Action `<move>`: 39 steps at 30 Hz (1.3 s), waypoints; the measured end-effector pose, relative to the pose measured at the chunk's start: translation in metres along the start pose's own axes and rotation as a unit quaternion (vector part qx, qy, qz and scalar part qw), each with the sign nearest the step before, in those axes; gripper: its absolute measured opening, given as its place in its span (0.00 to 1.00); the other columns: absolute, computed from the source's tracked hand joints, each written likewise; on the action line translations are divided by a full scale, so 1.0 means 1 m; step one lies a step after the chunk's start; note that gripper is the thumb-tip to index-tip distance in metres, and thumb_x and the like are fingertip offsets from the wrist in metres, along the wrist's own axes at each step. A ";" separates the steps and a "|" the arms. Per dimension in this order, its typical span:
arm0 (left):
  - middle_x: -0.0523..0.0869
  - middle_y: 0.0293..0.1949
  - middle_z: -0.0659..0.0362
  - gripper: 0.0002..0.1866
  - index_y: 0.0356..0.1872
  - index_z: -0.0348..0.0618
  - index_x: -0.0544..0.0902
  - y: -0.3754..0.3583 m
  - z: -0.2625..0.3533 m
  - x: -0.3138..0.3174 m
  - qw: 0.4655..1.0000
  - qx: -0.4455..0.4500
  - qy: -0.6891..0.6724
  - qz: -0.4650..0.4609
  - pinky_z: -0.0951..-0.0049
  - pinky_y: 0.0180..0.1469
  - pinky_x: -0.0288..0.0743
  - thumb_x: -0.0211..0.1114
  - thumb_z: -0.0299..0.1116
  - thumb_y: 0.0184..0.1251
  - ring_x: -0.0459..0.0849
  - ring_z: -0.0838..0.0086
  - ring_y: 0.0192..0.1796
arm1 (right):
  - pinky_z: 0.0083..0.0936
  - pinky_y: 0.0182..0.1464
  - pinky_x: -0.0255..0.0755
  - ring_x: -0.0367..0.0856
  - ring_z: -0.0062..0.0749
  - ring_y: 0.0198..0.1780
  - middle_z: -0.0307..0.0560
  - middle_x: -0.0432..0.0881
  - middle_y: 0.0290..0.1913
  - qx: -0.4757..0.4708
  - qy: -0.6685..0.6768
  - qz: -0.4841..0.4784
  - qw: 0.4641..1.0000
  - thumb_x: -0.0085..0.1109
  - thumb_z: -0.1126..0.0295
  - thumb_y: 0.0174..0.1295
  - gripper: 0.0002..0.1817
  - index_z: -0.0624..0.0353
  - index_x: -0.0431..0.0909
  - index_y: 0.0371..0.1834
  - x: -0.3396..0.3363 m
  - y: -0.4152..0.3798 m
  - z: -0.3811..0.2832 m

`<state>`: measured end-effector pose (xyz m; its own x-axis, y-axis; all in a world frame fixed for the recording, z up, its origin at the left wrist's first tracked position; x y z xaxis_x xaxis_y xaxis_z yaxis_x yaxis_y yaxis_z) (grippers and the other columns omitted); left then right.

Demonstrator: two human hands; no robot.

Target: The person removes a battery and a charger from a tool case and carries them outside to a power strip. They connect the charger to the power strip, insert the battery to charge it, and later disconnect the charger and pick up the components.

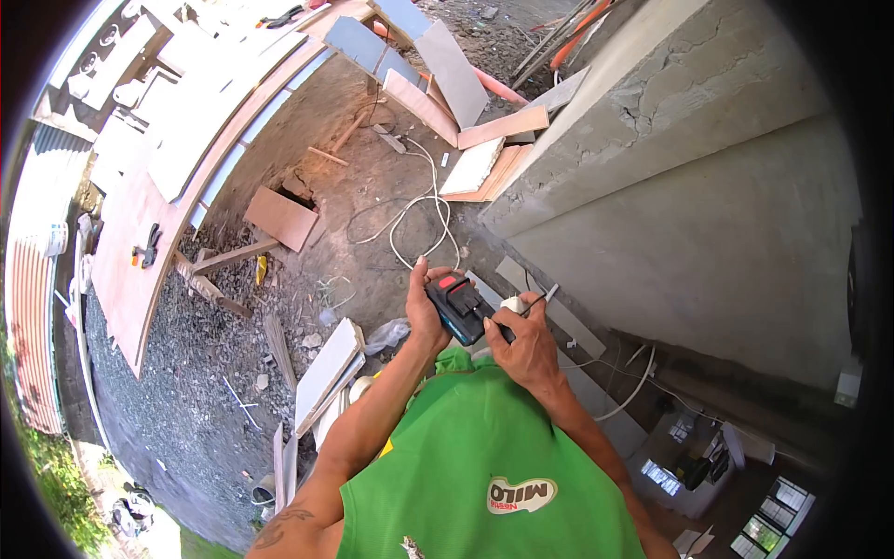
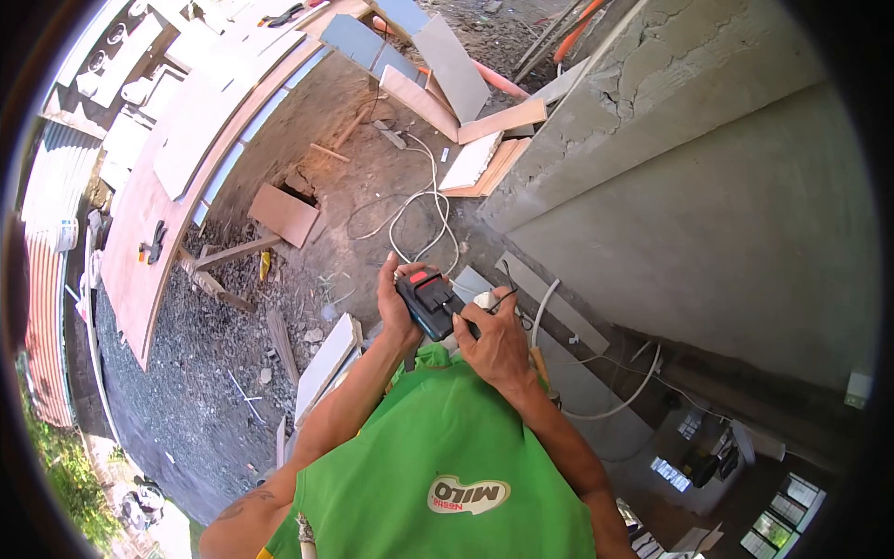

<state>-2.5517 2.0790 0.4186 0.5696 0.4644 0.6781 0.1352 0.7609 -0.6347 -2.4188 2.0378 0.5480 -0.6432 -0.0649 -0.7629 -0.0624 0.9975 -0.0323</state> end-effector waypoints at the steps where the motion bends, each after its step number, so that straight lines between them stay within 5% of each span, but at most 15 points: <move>1: 0.84 0.37 0.46 0.28 0.39 0.39 0.76 0.000 0.002 -0.002 1.000 0.003 -0.003 0.001 0.54 0.44 0.84 0.59 0.60 0.65 0.86 0.54 0.39 | 0.47 0.48 0.71 0.70 0.63 0.53 0.70 0.69 0.44 0.005 -0.002 -0.004 1.000 0.63 0.62 0.60 0.10 0.57 0.79 0.34 0.002 0.001 0.000; 11: 0.84 0.35 0.50 0.20 0.40 0.38 0.76 0.007 0.039 -0.028 0.994 0.093 0.052 0.011 0.60 0.41 0.84 0.63 0.48 0.66 0.87 0.60 0.37 | 0.49 0.48 0.70 0.69 0.63 0.53 0.67 0.72 0.41 -0.063 -0.037 -0.013 0.997 0.62 0.64 0.62 0.09 0.58 0.78 0.36 0.022 0.020 -0.034; 17: 0.85 0.32 0.58 0.11 0.29 0.41 0.78 -0.009 0.070 -0.025 0.971 0.186 0.147 0.037 0.75 0.35 0.77 0.67 0.36 0.65 0.80 0.79 0.30 | 0.50 0.48 0.70 0.68 0.61 0.51 0.61 0.77 0.38 -0.050 0.027 -0.167 0.984 0.58 0.63 0.66 0.12 0.63 0.74 0.37 0.066 0.026 -0.019; 21: 0.83 0.28 0.61 0.12 0.30 0.39 0.80 -0.007 0.089 -0.047 0.970 0.195 0.098 0.103 0.78 0.35 0.70 0.70 0.37 0.64 0.75 0.82 0.29 | 0.50 0.47 0.72 0.68 0.62 0.51 0.63 0.76 0.39 -0.105 0.057 -0.203 0.972 0.57 0.63 0.66 0.12 0.61 0.74 0.40 0.092 0.043 -0.025; 24: 0.83 0.28 0.62 0.11 0.30 0.39 0.80 -0.004 0.111 -0.061 0.956 0.230 0.082 0.160 0.78 0.34 0.70 0.69 0.36 0.64 0.76 0.82 0.29 | 0.46 0.52 0.67 0.67 0.55 0.51 0.60 0.76 0.41 -0.065 0.070 -0.224 0.970 0.56 0.63 0.67 0.12 0.61 0.74 0.41 0.117 0.061 -0.027; 26: 0.82 0.27 0.62 0.10 0.30 0.38 0.80 0.000 0.127 -0.065 0.949 0.245 0.081 0.179 0.78 0.33 0.70 0.69 0.33 0.63 0.76 0.81 0.29 | 0.46 0.52 0.67 0.67 0.56 0.51 0.60 0.76 0.42 -0.120 0.065 -0.210 0.968 0.55 0.64 0.67 0.11 0.61 0.74 0.42 0.126 0.077 -0.042; 27: 0.82 0.27 0.61 0.09 0.31 0.38 0.80 0.003 0.136 -0.069 0.943 0.249 0.093 0.199 0.78 0.33 0.70 0.69 0.32 0.61 0.77 0.81 0.29 | 0.52 0.45 0.72 0.69 0.69 0.49 0.68 0.73 0.37 -0.145 0.075 -0.192 0.968 0.55 0.63 0.67 0.11 0.59 0.73 0.43 0.130 0.085 -0.047; 31: 0.83 0.28 0.60 0.06 0.32 0.36 0.81 0.013 0.155 -0.077 0.927 0.277 0.097 0.232 0.78 0.35 0.72 0.68 0.27 0.58 0.78 0.79 0.30 | 0.53 0.44 0.73 0.70 0.70 0.49 0.70 0.71 0.38 -0.163 0.094 -0.228 0.955 0.54 0.62 0.67 0.11 0.58 0.72 0.44 0.147 0.110 -0.052; 39: 0.82 0.29 0.59 0.06 0.33 0.35 0.81 0.136 0.241 -0.062 0.926 0.245 0.166 0.233 0.77 0.34 0.73 0.66 0.27 0.58 0.78 0.79 0.30 | 0.53 0.39 0.75 0.76 0.68 0.37 0.72 0.68 0.41 -0.162 0.122 -0.259 0.944 0.54 0.60 0.67 0.12 0.55 0.72 0.45 0.208 0.254 -0.049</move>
<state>-2.7637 2.2628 0.3796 0.7020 0.6913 0.1710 -0.5260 0.6652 -0.5299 -2.6058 2.2766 0.4128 -0.6173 -0.5850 -0.5261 -0.6213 0.7727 -0.1303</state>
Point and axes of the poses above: each hand's wrist, its own y-axis towards the middle knuckle, its own x-axis out of the palm, z = x × y, the point moved 8 cm from there along y, towards the middle knuckle
